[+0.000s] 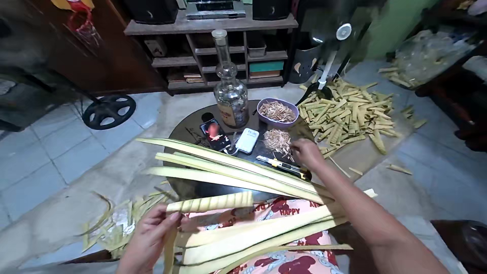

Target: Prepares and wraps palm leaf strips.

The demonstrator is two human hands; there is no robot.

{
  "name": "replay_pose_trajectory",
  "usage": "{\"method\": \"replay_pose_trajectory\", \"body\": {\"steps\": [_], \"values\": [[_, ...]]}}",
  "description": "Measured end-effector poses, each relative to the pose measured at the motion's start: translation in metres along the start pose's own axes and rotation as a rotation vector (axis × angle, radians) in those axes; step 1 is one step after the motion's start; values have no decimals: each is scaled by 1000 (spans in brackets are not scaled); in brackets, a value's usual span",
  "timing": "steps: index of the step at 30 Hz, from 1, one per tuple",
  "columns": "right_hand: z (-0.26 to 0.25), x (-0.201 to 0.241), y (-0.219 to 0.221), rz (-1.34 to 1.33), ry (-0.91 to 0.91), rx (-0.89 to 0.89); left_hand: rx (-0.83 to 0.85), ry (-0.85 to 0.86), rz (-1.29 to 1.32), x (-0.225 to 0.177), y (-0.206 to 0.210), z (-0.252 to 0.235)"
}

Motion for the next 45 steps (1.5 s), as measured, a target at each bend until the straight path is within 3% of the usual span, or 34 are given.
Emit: {"method": "replay_pose_trajectory", "body": {"steps": [4, 7, 11, 15, 21, 24, 26, 29, 32, 35, 45], "values": [[-19, -32, 5, 46, -158, 94, -92, 51, -49, -4, -42, 20], [-23, -31, 1, 59, -139, 134, -161, 47, -84, -22, -52, 32], [-27, -25, 5, 176, -142, 188, -249, -16, -117, -47, -30, 42], [-25, -18, 4, 223, -91, 218, -235, -60, -128, -28, -30, 35], [-16, -19, -5, 177, -103, 119, -196, -24, -81, -21, -8, 28], [-10, -13, -17, 115, 12, 40, -165, -31, -60, -20, 13, 20], [-2, 5, -27, 0, 45, -73, -130, -26, -21, -22, 34, 16], [17, 66, -25, -425, -155, -169, -12, 20, 97, -34, 79, 15], [39, 161, 1, -887, -432, -11, 108, 50, 231, -43, 122, 18], [58, 225, 26, -1090, -624, 89, 172, 68, 283, -49, 146, 27], [83, 234, 46, -1396, -496, 171, 168, 155, 378, -48, 154, 44]]}}
Point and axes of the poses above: each hand's wrist, its own z-axis away from the middle knuckle, its own y-axis out of the palm, x = y × z, the point moved 4 cm from there along -z, towards the middle knuckle, and after that the axes turned 10 degrees about -y, right-handed, at the moved point
